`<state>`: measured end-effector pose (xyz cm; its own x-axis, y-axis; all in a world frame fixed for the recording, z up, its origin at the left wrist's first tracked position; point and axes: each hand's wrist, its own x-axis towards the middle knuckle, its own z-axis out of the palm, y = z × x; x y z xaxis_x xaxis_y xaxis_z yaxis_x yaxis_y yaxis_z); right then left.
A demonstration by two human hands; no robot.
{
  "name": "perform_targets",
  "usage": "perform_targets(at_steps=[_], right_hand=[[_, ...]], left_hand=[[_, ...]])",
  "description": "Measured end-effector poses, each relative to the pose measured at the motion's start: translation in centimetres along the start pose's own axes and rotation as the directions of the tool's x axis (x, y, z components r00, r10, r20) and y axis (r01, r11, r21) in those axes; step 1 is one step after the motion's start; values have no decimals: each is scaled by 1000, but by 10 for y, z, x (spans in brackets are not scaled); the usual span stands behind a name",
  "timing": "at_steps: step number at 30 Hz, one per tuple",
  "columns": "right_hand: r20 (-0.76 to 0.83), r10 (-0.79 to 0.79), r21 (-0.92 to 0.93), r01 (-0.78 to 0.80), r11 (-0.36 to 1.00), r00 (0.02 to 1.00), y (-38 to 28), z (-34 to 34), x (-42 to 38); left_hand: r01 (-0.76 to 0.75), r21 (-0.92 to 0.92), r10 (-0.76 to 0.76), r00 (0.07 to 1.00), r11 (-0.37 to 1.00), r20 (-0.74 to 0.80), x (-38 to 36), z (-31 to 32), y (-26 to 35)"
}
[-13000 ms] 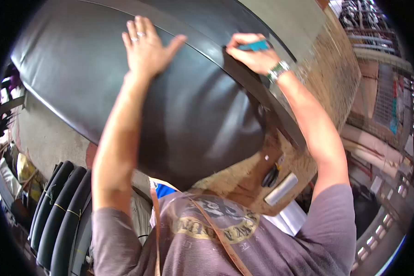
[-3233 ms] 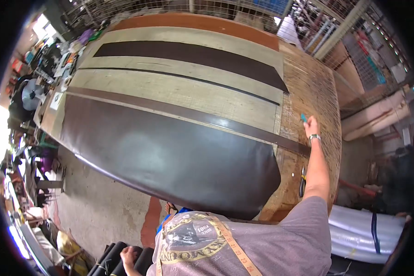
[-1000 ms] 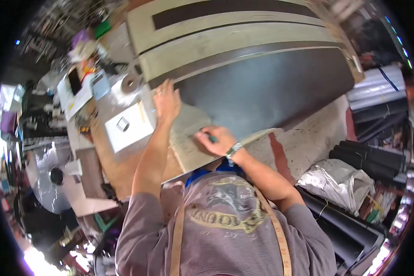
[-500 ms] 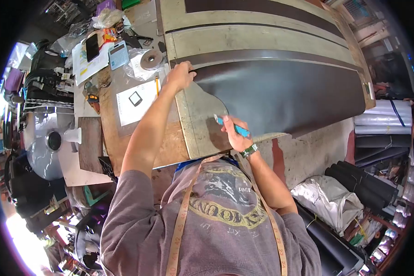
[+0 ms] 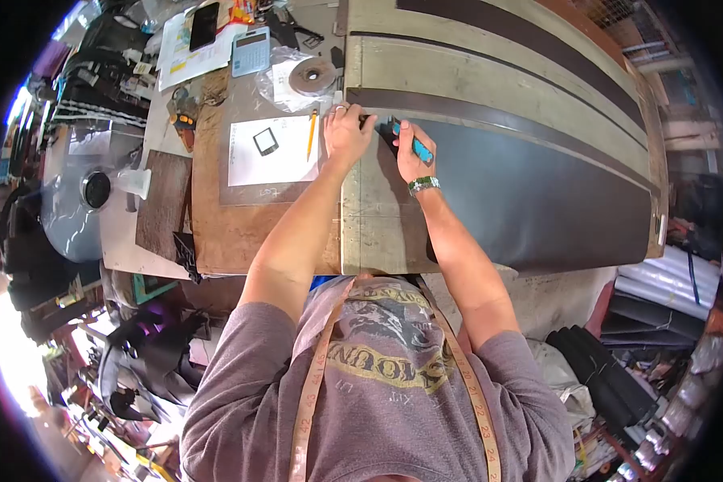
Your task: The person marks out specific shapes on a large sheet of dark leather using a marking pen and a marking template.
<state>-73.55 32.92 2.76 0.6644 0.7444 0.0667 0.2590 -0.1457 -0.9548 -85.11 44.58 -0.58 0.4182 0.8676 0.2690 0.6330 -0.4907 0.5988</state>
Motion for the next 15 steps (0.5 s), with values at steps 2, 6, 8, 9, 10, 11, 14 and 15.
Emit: perform_targets(at_steps=[2, 6, 8, 9, 10, 11, 14, 15], right_hand=[[-8, -44, -54, 44, 998, 999, 10, 5, 1], [17, -127, -148, 128, 981, 992, 12, 8, 5], [32, -201, -196, 203, 959, 979, 9, 7, 6], [35, -216, -218, 219, 951, 976, 6, 8, 6], [39, -232, -240, 235, 942, 972, 2, 8, 6], [43, -247, -261, 250, 933, 968, 0, 9, 7], [56, -267, -295, 272, 916, 962, 4, 13, 13], [70, -272, -310, 280, 908, 960, 5, 14, 16]], left_hand=[[-61, 10, 62, 995, 998, -77, -3, 6, -4], [-42, 22, 44, 997, 999, -56, -2, -1, 5], [-82, 7, 83, 990, 997, -116, -1, -1, 5], [-82, 13, 83, 990, 997, -113, -1, -1, 5], [-81, 20, 82, 990, 997, -110, -1, -1, 6], [-80, 26, 82, 991, 996, -107, -1, -1, 6], [-62, 37, 62, 998, 997, -22, -2, -2, 5], [-80, 45, 83, 994, 996, -66, -3, -2, 6]])
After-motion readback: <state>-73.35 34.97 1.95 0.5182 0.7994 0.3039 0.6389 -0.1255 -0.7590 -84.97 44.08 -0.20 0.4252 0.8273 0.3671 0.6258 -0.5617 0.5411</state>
